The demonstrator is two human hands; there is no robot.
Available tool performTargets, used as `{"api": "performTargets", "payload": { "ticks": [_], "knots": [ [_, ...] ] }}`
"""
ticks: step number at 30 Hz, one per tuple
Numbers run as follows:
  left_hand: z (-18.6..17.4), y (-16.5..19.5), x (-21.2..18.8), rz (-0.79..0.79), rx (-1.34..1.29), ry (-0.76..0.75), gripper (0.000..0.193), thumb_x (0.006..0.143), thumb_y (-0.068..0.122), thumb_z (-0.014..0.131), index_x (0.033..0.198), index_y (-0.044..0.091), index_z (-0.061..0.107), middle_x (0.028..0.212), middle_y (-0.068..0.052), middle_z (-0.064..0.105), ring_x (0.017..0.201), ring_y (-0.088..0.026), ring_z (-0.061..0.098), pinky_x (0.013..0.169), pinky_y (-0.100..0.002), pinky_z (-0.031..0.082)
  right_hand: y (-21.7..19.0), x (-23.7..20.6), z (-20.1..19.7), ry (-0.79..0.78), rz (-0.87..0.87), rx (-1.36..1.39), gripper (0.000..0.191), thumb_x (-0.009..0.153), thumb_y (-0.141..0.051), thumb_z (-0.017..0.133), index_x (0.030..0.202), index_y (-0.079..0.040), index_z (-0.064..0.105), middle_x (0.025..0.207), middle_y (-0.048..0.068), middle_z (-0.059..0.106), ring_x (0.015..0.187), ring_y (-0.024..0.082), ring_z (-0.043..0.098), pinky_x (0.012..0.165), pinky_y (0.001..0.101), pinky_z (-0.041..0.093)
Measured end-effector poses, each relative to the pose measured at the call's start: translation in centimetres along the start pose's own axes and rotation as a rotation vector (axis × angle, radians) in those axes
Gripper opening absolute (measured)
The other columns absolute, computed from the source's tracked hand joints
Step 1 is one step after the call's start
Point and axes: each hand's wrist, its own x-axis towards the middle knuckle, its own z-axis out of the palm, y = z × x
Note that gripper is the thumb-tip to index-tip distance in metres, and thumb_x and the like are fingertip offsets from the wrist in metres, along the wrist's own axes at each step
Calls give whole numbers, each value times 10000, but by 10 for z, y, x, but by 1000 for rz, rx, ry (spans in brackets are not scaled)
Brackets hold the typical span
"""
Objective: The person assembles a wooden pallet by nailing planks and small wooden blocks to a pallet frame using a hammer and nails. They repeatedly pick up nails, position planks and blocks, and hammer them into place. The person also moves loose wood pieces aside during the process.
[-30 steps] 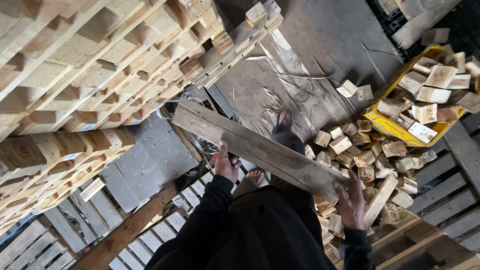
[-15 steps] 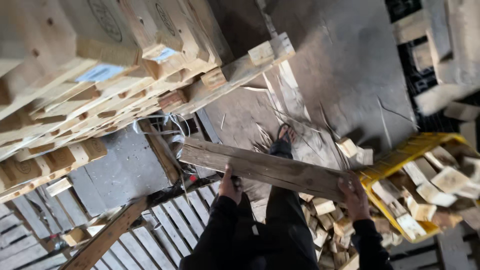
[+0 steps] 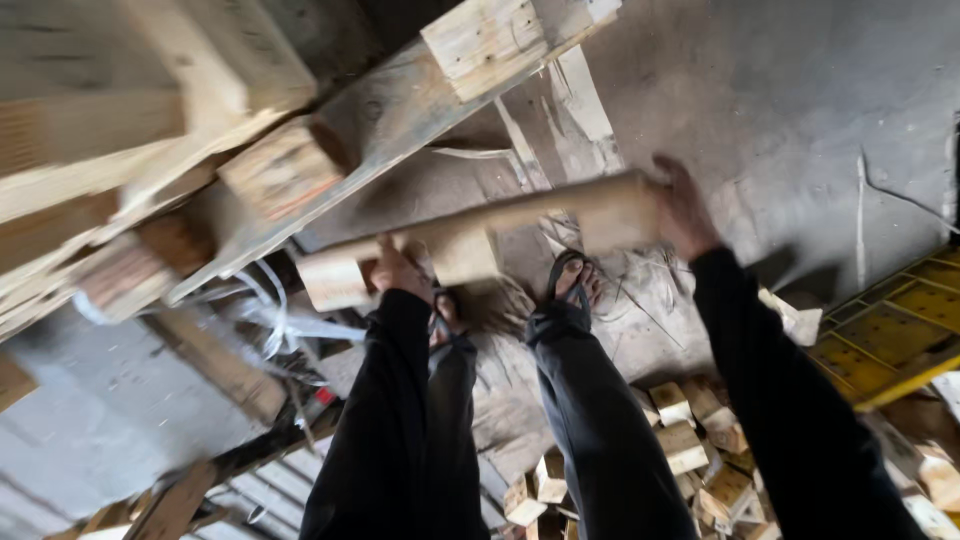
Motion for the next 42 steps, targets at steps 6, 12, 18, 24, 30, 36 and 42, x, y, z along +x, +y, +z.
{"api": "performTargets", "payload": {
  "ticks": [6,12,18,24,30,36,42],
  "knots": [
    [-66,-34,76,434,152,448,489,986,596,574,965,107,573,676,-28,505,529,-160,418,447,-337,336,32,141,48,0,-74,94,434,1065,-299,625,1418,-65,531,1278,49,591,1065,188,580,833,305,461],
    [-105,0,104,-9,248,358,585,925,746,469,1160,216,543,677,-45,441,515,-176,361,429,-344,276,79,154,82,133,-49,274,472,1105,-326,630,1490,-104,470,1218,29,607,1045,135,702,651,228,456],
    [-108,-30,138,-101,-150,141,575,913,762,519,1256,300,507,766,-12,528,551,-128,415,466,-281,313,97,170,48,56,-141,289,780,1044,-228,685,1639,-178,183,1397,80,576,1197,251,690,930,318,635],
    [-112,-41,152,21,-276,-27,515,956,703,610,1046,200,544,710,-1,483,489,-162,436,395,-343,335,63,162,30,-13,-144,47,679,1060,-224,689,1571,-139,250,1366,83,579,1182,246,701,922,356,629],
    [-125,-21,154,112,-115,127,496,918,677,572,1093,214,570,734,-20,558,452,-119,398,370,-293,288,37,133,66,-30,-190,-18,573,1093,-206,685,1517,-87,319,1355,105,592,1179,244,709,920,360,638],
    [-180,12,157,70,-143,190,456,940,660,579,1130,246,562,760,-9,538,484,-110,390,388,-284,269,64,100,122,-36,-205,-6,504,1126,-191,710,1477,-13,395,1377,164,602,1221,279,719,951,397,663],
    [-215,21,171,33,-234,110,469,921,684,553,1142,271,578,787,6,538,510,-116,422,416,-262,281,92,109,145,-54,-176,128,650,1073,-174,737,1573,-47,342,1438,136,600,1170,222,675,920,361,624]
  ]
}}
